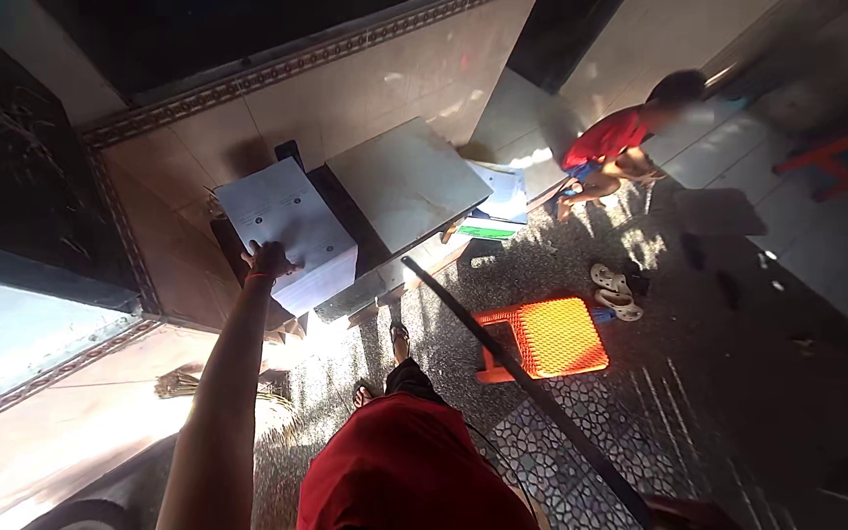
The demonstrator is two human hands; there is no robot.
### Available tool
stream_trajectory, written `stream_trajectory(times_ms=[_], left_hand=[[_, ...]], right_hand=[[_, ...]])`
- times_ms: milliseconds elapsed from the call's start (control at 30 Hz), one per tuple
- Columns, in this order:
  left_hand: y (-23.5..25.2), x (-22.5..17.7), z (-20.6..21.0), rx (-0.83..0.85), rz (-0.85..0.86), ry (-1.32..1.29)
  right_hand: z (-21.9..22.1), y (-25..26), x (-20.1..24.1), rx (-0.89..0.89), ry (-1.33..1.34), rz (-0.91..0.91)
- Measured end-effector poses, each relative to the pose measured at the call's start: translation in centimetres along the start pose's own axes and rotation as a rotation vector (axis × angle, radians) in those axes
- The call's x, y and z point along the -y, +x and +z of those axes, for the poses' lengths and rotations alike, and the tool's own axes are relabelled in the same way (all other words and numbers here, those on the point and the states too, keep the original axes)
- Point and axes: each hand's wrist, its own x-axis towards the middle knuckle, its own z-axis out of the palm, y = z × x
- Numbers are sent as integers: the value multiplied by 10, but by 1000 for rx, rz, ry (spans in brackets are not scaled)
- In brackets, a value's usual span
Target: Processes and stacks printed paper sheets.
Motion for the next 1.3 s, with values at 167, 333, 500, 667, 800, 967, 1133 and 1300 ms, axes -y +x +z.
stream_trajectory(times_ms=[167,333,500,667,800,967,1133,1300], left_hand=[[-5,3,1,-21,9,-46],[-6,4,4,-43,4,-67],[-5,10,16,-98,4,-150],[-14,0,3,-23,-61,-122],[-15,-1,5,-24,-92,-124],[-19,-9,-1,4,-142,-111],[-20,-17,-7,18,-220,-102],[-17,-26,-16,65,-283,-83]], right_hand=[[24,78,-9,-104,53,-14],[54,203,9,-123,163,-47],[73,326,54,-84,60,-8],[88,427,88,-13,27,5],[89,489,92,72,-16,24],[82,542,79,117,-76,117],[71,593,64,96,-256,268],[65,641,48,112,-365,259]])
